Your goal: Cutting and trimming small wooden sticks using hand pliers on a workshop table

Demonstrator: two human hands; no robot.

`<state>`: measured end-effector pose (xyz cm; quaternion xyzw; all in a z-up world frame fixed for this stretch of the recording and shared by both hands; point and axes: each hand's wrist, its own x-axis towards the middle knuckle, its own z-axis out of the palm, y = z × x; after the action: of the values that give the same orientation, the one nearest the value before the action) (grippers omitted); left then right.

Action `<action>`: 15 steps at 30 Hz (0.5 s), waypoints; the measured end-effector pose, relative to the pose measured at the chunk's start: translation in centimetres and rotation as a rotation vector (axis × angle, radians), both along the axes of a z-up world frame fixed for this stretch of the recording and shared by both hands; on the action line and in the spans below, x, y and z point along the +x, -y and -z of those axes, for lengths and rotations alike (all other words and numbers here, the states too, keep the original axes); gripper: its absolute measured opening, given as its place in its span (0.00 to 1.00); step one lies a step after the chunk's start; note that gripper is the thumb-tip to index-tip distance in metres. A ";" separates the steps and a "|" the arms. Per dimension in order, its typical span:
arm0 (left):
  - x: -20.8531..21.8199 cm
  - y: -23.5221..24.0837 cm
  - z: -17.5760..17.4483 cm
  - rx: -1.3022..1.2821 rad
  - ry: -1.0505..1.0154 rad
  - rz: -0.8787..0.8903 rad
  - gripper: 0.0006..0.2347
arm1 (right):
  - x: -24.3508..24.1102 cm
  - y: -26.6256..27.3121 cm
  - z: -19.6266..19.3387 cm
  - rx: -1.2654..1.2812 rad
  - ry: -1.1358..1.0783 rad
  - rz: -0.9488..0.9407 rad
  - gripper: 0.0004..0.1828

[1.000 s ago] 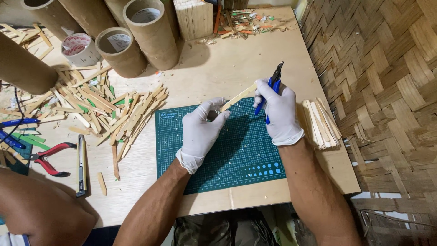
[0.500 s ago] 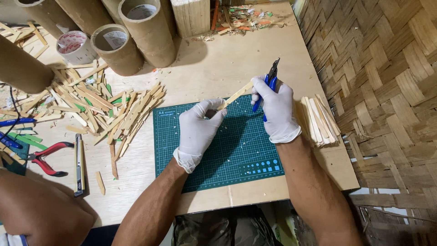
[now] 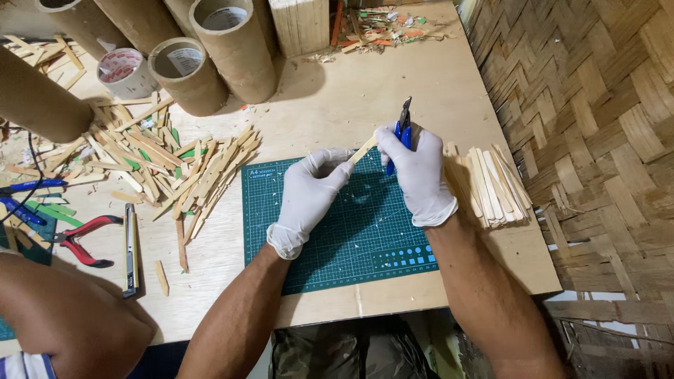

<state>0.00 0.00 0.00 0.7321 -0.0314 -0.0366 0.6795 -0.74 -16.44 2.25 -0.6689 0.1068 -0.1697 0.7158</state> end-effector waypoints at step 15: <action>-0.5 0.4 -0.8 -0.020 -0.016 0.023 0.03 | -0.6 -1.0 -0.1 -0.046 -0.032 -0.074 0.05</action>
<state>-0.55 -0.41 0.80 0.7244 -0.0348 -0.0501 0.6867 -1.30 -15.40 2.32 -0.6915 0.0895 -0.1349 0.7040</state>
